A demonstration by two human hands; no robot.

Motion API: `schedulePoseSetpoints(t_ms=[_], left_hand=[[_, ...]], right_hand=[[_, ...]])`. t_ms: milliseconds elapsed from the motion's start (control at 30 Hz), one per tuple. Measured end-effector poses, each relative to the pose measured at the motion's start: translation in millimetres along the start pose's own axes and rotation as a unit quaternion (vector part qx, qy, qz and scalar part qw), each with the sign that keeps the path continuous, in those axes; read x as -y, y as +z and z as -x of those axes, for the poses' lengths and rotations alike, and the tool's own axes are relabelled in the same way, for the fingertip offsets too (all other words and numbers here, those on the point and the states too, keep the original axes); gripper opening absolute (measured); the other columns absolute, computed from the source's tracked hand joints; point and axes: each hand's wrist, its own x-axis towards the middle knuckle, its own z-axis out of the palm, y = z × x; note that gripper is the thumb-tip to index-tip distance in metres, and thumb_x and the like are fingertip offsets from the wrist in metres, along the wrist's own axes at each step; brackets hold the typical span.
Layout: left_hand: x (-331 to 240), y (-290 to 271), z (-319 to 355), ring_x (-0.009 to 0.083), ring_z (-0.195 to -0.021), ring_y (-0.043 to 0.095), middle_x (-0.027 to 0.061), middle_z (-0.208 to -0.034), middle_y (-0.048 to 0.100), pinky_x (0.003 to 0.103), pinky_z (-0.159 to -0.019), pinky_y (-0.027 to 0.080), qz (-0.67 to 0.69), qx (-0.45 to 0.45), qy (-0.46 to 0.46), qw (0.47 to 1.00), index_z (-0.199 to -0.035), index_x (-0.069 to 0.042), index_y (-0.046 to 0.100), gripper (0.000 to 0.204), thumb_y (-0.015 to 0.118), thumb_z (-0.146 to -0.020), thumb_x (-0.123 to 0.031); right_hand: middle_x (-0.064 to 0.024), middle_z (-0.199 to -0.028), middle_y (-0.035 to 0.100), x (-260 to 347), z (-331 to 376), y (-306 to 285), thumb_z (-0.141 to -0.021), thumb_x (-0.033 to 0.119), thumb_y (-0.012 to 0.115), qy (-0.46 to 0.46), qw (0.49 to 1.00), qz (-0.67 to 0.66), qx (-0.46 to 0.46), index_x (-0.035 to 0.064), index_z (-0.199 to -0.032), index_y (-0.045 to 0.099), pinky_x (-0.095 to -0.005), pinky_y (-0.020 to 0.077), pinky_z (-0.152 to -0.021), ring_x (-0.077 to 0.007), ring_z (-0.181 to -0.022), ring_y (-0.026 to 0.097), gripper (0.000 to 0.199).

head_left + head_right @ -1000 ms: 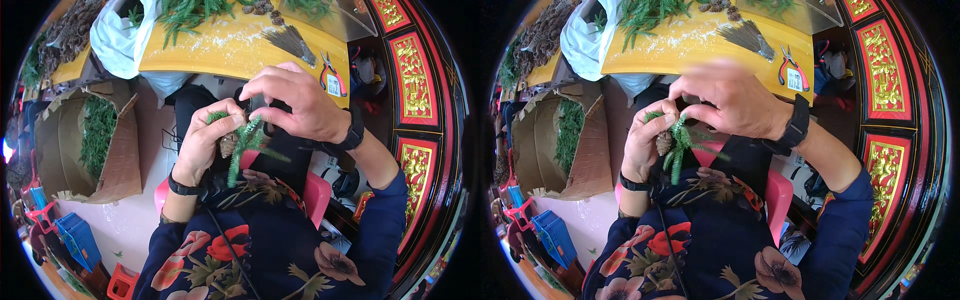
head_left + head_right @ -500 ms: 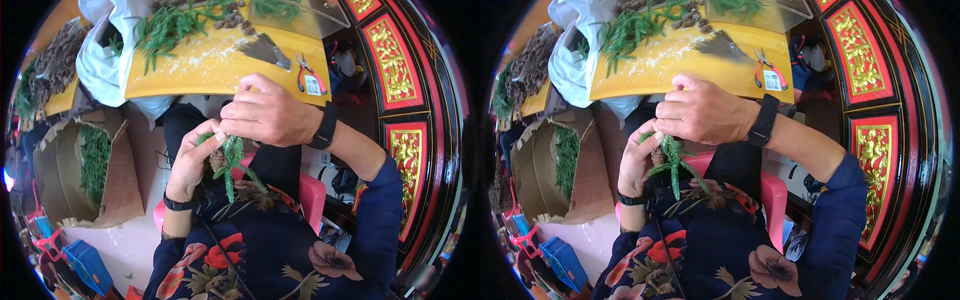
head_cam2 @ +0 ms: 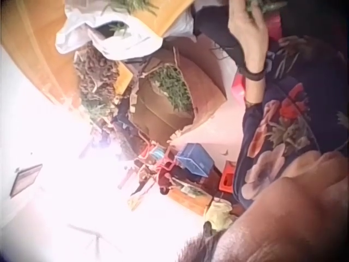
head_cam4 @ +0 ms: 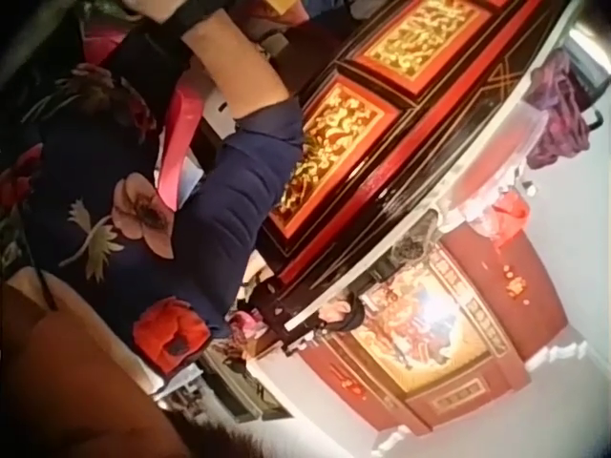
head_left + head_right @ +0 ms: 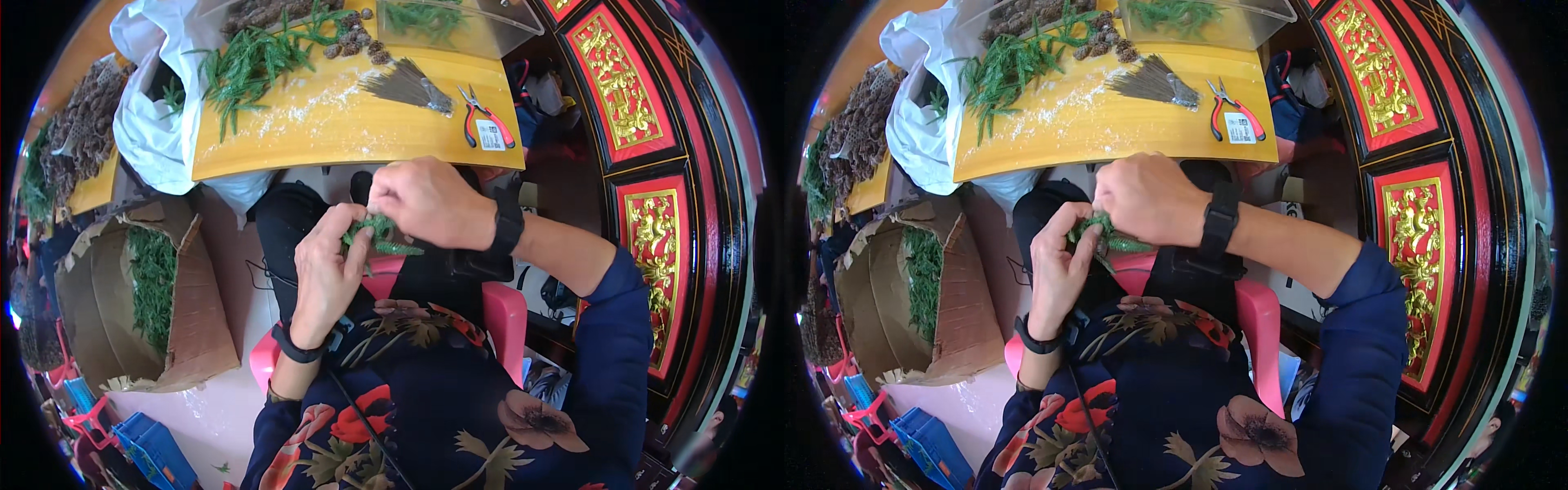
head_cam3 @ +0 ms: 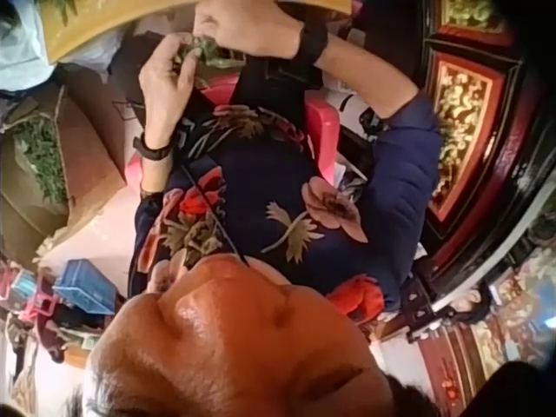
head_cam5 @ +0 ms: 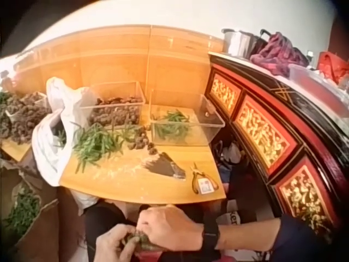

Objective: Trimming green plant sprigs and attaching them to small brown objects to assemble decorative items.

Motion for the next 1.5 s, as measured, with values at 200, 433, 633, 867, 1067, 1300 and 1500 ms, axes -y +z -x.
schedulePoseSetpoints(t_ms=[200,433,633,867,1067,1300,1500], left_hand=[[20,7,-7,0.0089,-0.075,0.054,0.0007,-0.082,0.059,0.024,-0.067,0.045,0.185,-0.056,0.005,0.981,-0.093,0.001,0.059,0.006,0.057,-0.09,-0.005],[14,2,-4,0.0058,-0.076,0.052,-0.0024,-0.084,0.059,0.021,-0.07,0.044,0.41,-0.048,-0.119,0.903,-0.095,-0.002,0.062,0.008,0.056,-0.093,-0.007],[28,-4,-4,0.0051,-0.075,0.053,-0.0015,-0.085,0.06,0.019,-0.071,0.044,0.452,-0.028,-0.157,0.878,-0.096,-0.003,0.063,0.007,0.059,-0.09,-0.004],[14,-2,-7,-0.0008,-0.066,0.045,-0.0052,-0.079,0.059,0.015,-0.059,0.035,0.409,-0.096,-0.136,0.897,-0.094,-0.002,0.063,0.007,0.063,-0.087,-0.001],[22,5,-5,-0.0026,-0.061,0.039,-0.0085,-0.074,0.055,0.014,-0.054,0.029,0.304,-0.141,-0.12,0.935,-0.092,-0.003,0.063,0.005,0.064,-0.087,-0.004],[15,5,-6,-0.0024,-0.059,0.038,-0.0091,-0.07,0.053,0.014,-0.051,0.028,0.297,-0.141,-0.124,0.936,-0.092,-0.003,0.063,0.005,0.063,-0.089,-0.007],[10,5,-6,-0.0017,-0.059,0.042,-0.0077,-0.072,0.055,0.015,-0.051,0.031,0.331,-0.161,-0.116,0.923,-0.092,-0.003,0.063,0.006,0.063,-0.089,-0.008]], right_hand=[[-0.0153,-0.083,0.065,-73,2,-30,-0.084,0.034,0.066,0.107,0.981,0.082,-0.141,0.0003,-0.093,0.066,-0.0385,0.0488,-0.073,-0.0287,-0.079,0.063,0.035],[-0.0228,-0.119,0.055,-137,19,-40,-0.072,0.051,0.072,0.324,0.902,0.266,-0.102,0.0023,-0.123,0.051,-0.0426,0.0444,-0.093,-0.0385,-0.109,0.053,0.073],[-0.0231,-0.118,0.055,-148,14,-36,-0.077,0.042,0.067,0.364,0.876,0.304,-0.09,0.0022,-0.124,0.05,-0.0452,0.0447,-0.093,-0.0414,-0.109,0.053,0.064],[-0.018,-0.104,0.062,-137,27,-37,-0.082,0.016,0.057,0.388,0.873,0.232,-0.184,0.0039,-0.117,0.052,-0.044,0.0477,-0.083,-0.0367,-0.097,0.06,0.038],[-0.0182,-0.1,0.058,-2,46,-3,-0.081,0.0,0.05,0.078,0.977,-0.15,-0.133,0.0015,-0.114,0.053,-0.0354,0.0459,-0.083,-0.0346,-0.091,0.059,0.033],[-0.019,-0.099,0.056,13,50,18,-0.076,-0.004,0.05,0.05,0.991,-0.117,-0.046,-0.0019,-0.117,0.05,-0.0371,0.0453,-0.082,-0.0365,-0.092,0.058,0.041],[-0.0195,-0.102,0.056,15,49,13,-0.076,-0.004,0.05,0.055,0.993,-0.097,-0.027,-0.0024,-0.119,0.049,-0.0379,0.0452,-0.083,-0.0378,-0.094,0.057,0.043]])
